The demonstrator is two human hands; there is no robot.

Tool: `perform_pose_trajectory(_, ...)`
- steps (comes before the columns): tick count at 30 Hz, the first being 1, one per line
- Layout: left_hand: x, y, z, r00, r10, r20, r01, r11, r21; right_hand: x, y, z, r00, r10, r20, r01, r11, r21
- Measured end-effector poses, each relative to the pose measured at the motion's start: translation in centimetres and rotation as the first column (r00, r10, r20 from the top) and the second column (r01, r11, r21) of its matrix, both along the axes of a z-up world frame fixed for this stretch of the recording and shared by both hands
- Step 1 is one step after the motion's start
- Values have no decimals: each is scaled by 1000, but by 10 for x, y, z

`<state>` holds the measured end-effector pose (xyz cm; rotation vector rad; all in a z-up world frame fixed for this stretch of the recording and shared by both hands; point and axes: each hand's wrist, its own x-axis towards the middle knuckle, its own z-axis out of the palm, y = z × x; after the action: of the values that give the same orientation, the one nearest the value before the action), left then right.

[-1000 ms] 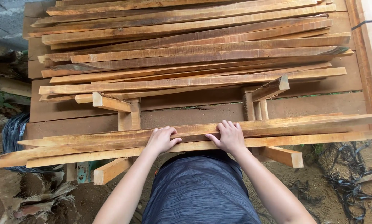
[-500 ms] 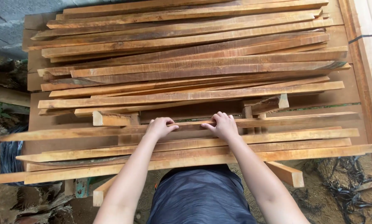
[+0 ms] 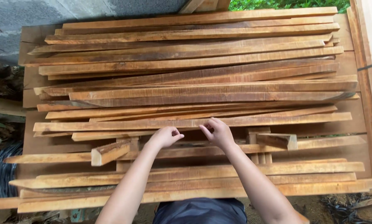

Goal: The person repeatedly picks up wooden planks from a large pile and places them onto a wooden rack. The hands lift each plank individually and align it with the others on the rack.

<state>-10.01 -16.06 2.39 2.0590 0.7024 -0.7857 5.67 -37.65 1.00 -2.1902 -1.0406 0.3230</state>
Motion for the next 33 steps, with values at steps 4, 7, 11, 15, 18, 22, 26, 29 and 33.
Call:
perform_pose_trajectory(4, 62, 54, 16, 990, 58, 132, -55, 998, -24, 83, 60, -36, 995, 6, 96, -33, 960, 278)
perform_pose_trajectory(7, 104, 105, -9, 926, 186, 330, -194, 981, -7, 150, 98, -52, 961, 1, 277, -71, 968, 242)
perform_pose_trajectory(11, 143, 162, -48, 916, -27, 401, -173, 875, 453, 203, 125, -27, 942, 23, 333, 45, 980, -194)
perform_pose_trajectory(15, 166, 204, -21, 986, -147, 79, 73, 808, 584, 242, 140, -7, 980, 141, 137, -31, 800, -599)
perform_pose_trajectory(18, 166, 225, -16, 987, -136, -81, 158, 820, 550, 250, 146, -1, 967, 214, 136, -78, 760, -645)
perform_pose_trajectory(22, 156, 239, -43, 978, -207, -31, 174, 722, 670, 270, 150, -36, 907, 276, 317, -12, 772, -636)
perform_pose_trajectory(26, 151, 244, -52, 985, -170, -36, 153, 749, 645, 283, 159, -39, 870, 411, 272, -65, 642, -764)
perform_pose_trajectory(29, 153, 243, -52, 987, -156, -47, 152, 779, 608, 287, 161, -35, 873, 436, 220, -93, 591, -801)
perform_pose_trajectory(33, 156, 255, -45, 994, -111, -15, 101, 822, 560, 290, 168, -30, 815, 492, 307, -97, 638, -764)
